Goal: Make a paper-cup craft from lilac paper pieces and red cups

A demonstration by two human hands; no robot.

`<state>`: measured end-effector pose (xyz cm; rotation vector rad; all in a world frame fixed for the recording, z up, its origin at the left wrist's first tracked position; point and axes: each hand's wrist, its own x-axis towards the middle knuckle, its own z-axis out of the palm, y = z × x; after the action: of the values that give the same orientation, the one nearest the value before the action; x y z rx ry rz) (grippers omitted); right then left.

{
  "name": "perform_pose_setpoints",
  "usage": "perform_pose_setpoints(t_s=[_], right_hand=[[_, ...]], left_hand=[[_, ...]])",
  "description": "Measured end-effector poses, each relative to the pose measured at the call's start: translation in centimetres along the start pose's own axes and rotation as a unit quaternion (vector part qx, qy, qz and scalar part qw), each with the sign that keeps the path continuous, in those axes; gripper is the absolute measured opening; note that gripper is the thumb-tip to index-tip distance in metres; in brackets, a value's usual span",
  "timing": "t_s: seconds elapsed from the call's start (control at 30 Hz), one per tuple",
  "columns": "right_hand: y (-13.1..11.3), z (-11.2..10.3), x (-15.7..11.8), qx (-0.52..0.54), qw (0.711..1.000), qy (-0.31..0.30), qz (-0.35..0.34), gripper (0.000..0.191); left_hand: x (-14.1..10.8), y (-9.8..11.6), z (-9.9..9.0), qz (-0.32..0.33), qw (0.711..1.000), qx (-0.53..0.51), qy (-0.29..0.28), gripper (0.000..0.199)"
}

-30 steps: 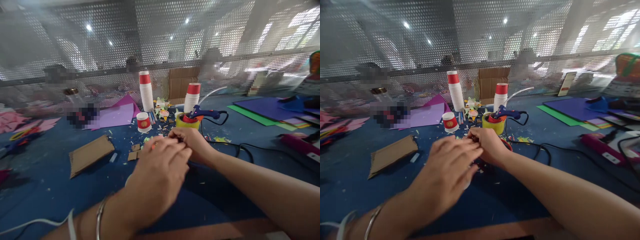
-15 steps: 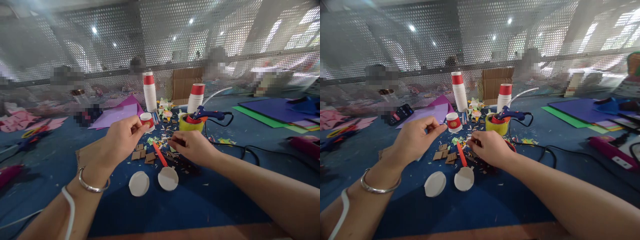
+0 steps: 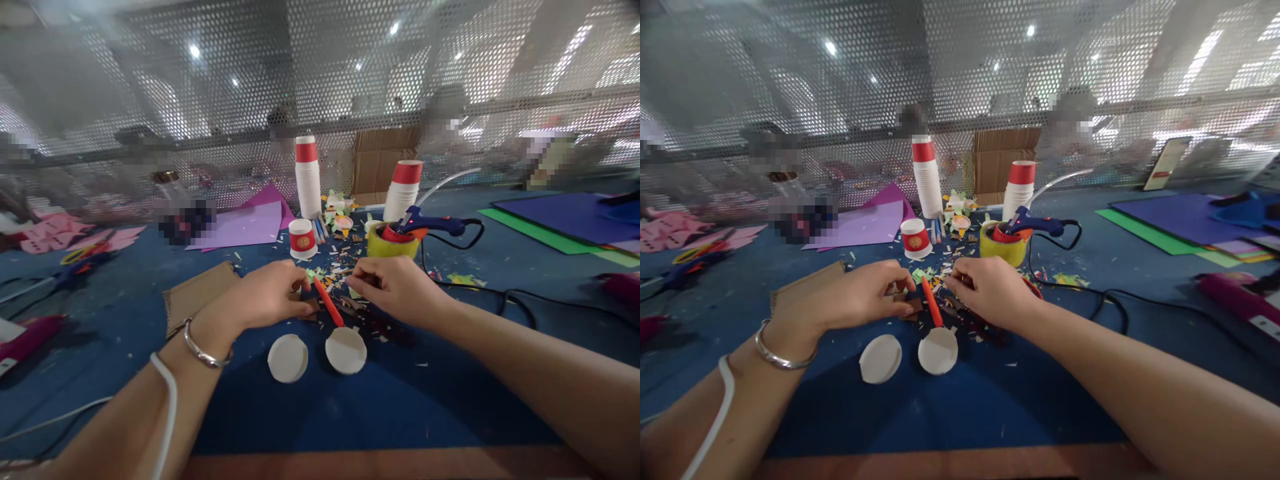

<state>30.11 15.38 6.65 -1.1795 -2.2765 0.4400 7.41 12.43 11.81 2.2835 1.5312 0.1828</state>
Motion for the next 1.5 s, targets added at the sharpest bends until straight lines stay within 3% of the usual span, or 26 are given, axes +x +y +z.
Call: perform_pose_setpoints(t_s=[0.1,0.23,0.43,0.57,0.73,0.9,1.03,1.2,1.33,1.5], right_hand=[[0.0,-0.1,-0.1,-0.006,1.000,-0.003,-0.002,0.026],[0.0,-0.2,-0.2,-0.015,1.000,-0.003,-0.005,0.026],[0.1,-0.4,0.0,-0.023,1.000,-0.006,-0.006,0.028],[-0.1,-0.5,-0.2,-0.021,1.000,-0.016,-0.014,0.028],[-1.2,-0.8,-0.7,-0.027,0.994,-0.084,-0.060,0.026],[-1.9,-0.9,-1.0,-0.035,0.984,-0.157,-0.074,0.017],[-2.0,-0.9,-1.0,-0.040,0.979,-0.185,-0.076,0.022],[-2.1,-0.9,-1.0,-0.027,0.974,-0.219,-0.057,0.021],[-1.8,-1.1,-0.9,0.019,0.980,-0.188,-0.053,0.019],[-1.0,-1.2,-0.6,0.031,0.998,-0.042,-0.027,0.018]], left_hand=[[0.2,-0.2,0.3,-0.001,0.999,0.029,-0.040,0.014],[0.5,-0.1,0.3,-0.014,0.999,0.008,-0.028,0.005],[0.8,-0.8,0.0,-0.043,0.995,-0.085,-0.032,0.017],[1.0,-1.5,-0.1,-0.017,0.995,-0.092,-0.019,0.014],[1.4,-1.7,-0.1,0.021,0.988,-0.149,0.021,0.016],[1.4,-1.0,0.4,0.002,0.963,-0.263,0.052,0.020],[1.3,-0.3,0.3,-0.028,0.948,-0.305,0.090,0.016],[1.1,-0.3,0.0,-0.033,0.934,-0.343,0.094,0.013],[0.9,-0.2,-0.2,-0.032,0.920,-0.381,0.081,0.014],[0.7,0.9,0.4,-0.039,0.886,-0.462,0.027,0.012]])
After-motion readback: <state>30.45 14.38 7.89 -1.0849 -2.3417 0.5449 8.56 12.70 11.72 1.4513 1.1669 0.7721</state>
